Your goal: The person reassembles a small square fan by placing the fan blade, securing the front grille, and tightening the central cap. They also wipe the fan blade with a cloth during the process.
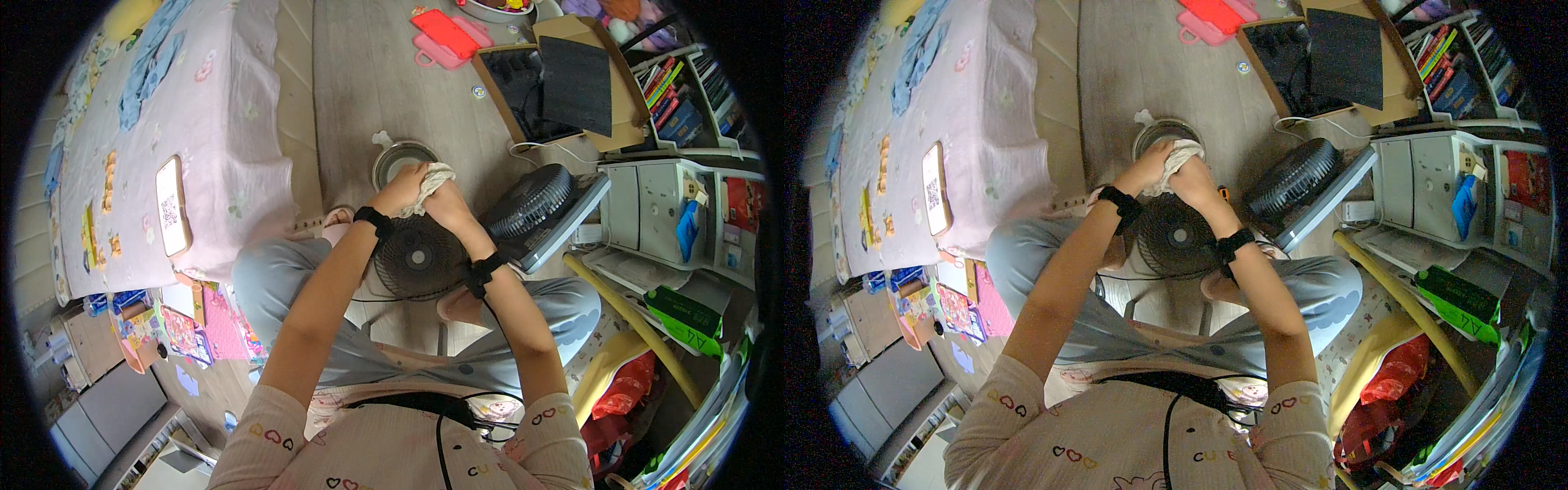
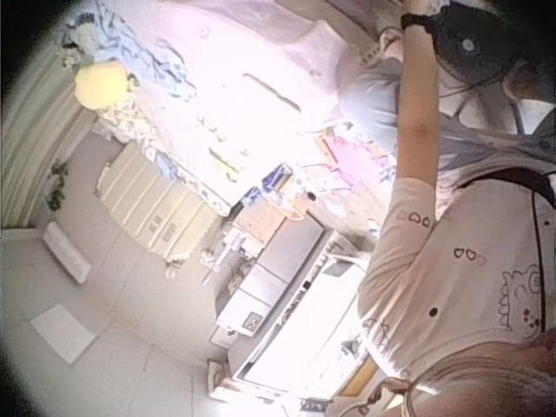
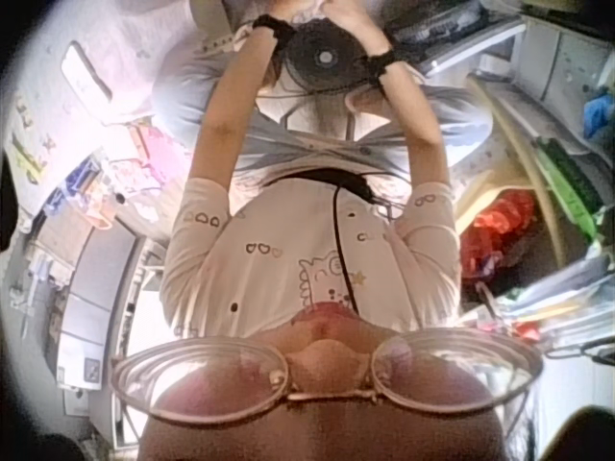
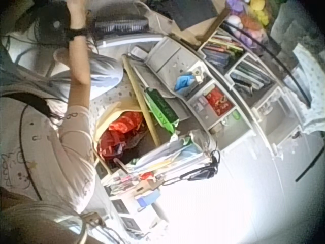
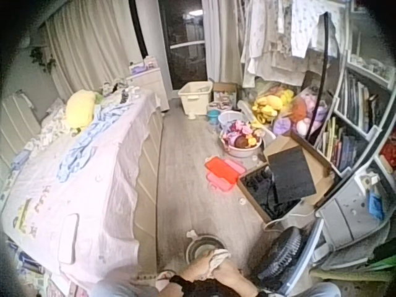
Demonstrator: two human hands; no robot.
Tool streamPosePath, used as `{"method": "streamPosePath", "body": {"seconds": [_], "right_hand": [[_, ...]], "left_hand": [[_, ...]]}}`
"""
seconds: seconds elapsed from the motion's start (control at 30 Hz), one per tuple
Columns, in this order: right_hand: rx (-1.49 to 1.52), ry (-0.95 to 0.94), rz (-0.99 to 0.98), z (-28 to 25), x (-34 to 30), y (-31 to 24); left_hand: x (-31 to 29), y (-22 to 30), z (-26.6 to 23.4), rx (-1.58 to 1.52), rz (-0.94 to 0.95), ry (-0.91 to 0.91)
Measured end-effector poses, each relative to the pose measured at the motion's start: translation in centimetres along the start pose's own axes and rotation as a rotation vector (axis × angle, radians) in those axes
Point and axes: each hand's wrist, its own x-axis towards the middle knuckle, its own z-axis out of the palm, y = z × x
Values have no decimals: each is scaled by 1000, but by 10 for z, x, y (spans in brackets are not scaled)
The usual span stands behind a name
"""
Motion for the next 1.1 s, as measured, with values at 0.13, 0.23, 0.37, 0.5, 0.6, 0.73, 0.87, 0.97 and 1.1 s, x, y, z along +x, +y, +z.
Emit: {"method": "streamPosePath", "body": {"seconds": [0.13,0.23,0.37,0.5,0.6,0.73,0.87,0.97,1.1], "right_hand": [[327,-193,254,-7,-6,3],[982,-174,678,-27,1,0],[1261,108,709,-19,5,-5],[877,314,745,12,15,2],[739,390,737,24,9,17],[818,433,760,24,4,29],[918,491,715,19,3,26],[1049,408,682,8,4,17],[1306,80,598,-17,1,13]], "left_hand": [[9,-34,24,-160,-133,-20],[10,-42,35,-439,-431,77],[2,-21,39,-522,-183,66],[-12,10,58,-347,-57,78],[-12,5,67,-113,-113,119],[0,-19,70,-736,-243,150],[9,-23,52,-654,-408,365],[-1,-8,31,-756,-526,259],[-20,5,11,-1133,-369,-186]]}}
